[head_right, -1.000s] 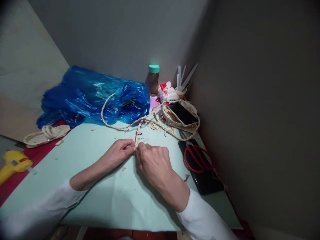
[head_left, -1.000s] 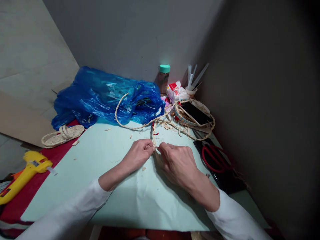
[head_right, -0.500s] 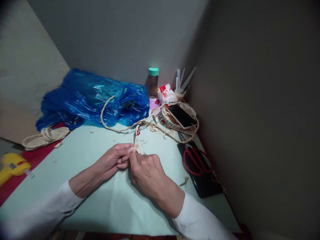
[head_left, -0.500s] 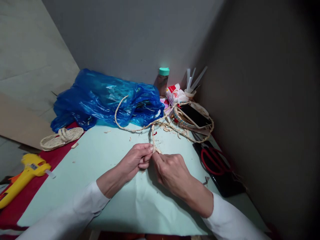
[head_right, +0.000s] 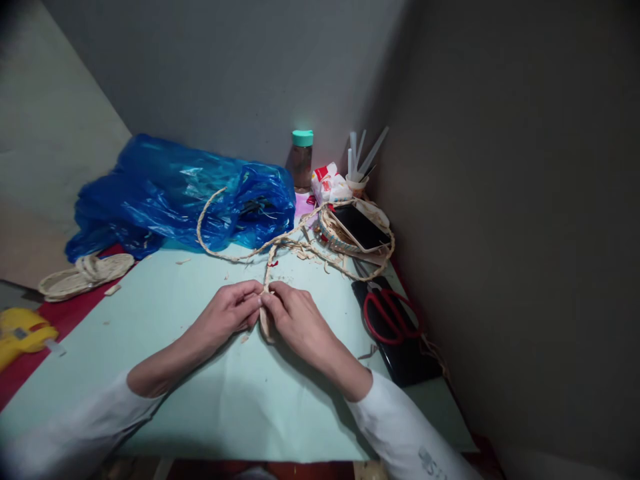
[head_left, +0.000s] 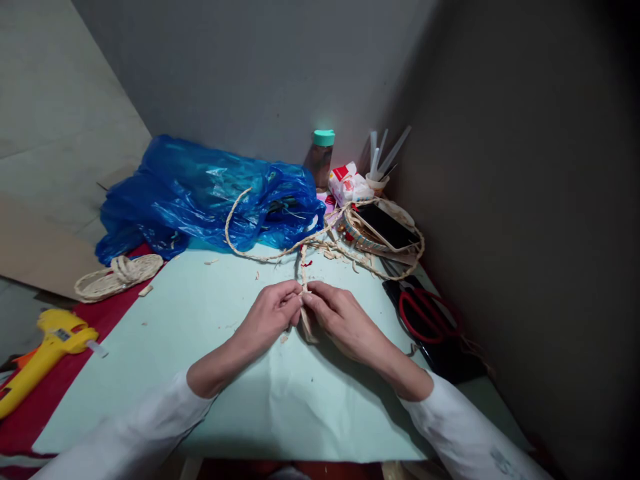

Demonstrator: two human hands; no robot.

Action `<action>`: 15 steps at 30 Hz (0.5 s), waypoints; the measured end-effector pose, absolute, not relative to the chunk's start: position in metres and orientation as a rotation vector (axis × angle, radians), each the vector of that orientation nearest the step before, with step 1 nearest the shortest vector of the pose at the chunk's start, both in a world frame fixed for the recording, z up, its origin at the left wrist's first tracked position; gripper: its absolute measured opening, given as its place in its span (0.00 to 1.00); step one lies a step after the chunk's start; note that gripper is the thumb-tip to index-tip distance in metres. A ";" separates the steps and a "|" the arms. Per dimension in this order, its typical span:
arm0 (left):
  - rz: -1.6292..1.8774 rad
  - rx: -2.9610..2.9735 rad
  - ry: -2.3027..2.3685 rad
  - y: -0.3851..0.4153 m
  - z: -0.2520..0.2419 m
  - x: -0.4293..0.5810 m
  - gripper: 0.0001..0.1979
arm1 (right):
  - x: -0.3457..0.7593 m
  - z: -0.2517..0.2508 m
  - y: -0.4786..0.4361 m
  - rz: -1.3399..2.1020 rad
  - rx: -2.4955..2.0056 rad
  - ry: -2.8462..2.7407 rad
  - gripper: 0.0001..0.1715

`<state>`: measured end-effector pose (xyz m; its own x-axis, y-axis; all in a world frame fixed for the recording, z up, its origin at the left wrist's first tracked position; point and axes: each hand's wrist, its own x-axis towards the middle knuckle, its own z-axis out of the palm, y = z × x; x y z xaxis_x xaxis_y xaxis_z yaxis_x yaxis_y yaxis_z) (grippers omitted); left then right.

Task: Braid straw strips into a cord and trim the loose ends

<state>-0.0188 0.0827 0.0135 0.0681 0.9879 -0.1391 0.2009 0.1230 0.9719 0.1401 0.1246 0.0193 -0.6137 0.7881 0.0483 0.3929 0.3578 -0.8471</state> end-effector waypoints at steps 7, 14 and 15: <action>0.670 1.750 1.545 0.083 0.023 -0.023 0.15 | 0.138 -0.002 0.138 1.425 -0.990 -2.001 0.21; 0.604 1.769 1.621 0.081 0.036 -0.027 0.16 | 0.132 -0.005 0.130 1.657 -0.940 -1.797 0.23; 0.618 1.802 1.623 0.080 0.036 -0.026 0.16 | 0.132 -0.004 0.129 1.682 -0.939 -1.759 0.22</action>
